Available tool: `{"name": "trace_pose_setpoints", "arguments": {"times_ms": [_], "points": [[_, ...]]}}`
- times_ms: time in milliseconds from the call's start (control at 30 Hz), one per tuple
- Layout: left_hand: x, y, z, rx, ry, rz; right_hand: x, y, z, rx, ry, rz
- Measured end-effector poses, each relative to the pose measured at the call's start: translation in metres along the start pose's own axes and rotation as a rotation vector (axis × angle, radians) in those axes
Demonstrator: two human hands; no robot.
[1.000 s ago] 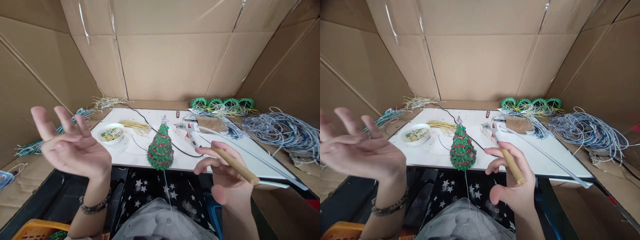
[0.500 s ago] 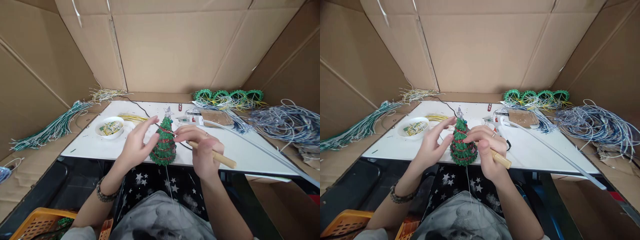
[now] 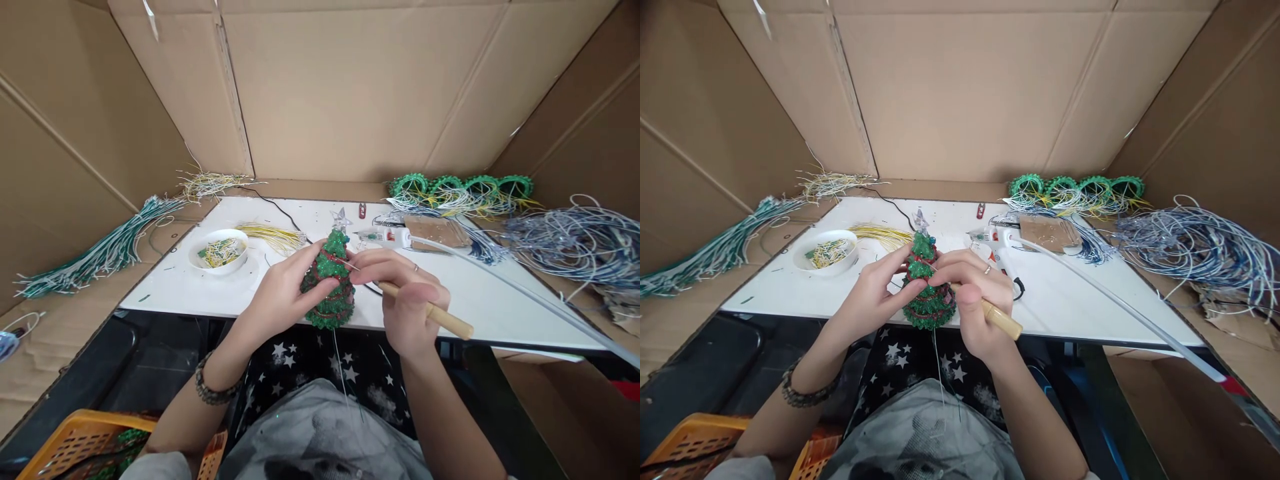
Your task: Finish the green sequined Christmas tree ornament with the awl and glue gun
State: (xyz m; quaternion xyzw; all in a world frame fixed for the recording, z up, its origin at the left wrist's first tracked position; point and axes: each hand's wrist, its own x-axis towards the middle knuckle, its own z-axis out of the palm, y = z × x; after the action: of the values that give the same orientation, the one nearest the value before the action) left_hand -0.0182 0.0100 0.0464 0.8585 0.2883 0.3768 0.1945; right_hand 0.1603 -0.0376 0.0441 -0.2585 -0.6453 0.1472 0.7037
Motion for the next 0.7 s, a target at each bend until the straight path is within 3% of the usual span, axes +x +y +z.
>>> {"name": "trace_pose_setpoints", "arguments": {"times_ms": [467,700], "points": [[-0.001,0.002,-0.002,0.025,-0.008,-0.033,0.011,-0.013,0.002,-0.196,-0.107,-0.028],[0.000,0.002,-0.002,-0.030,-0.027,-0.047,0.016,-0.012,-0.001,-0.131,-0.075,0.062]]}}
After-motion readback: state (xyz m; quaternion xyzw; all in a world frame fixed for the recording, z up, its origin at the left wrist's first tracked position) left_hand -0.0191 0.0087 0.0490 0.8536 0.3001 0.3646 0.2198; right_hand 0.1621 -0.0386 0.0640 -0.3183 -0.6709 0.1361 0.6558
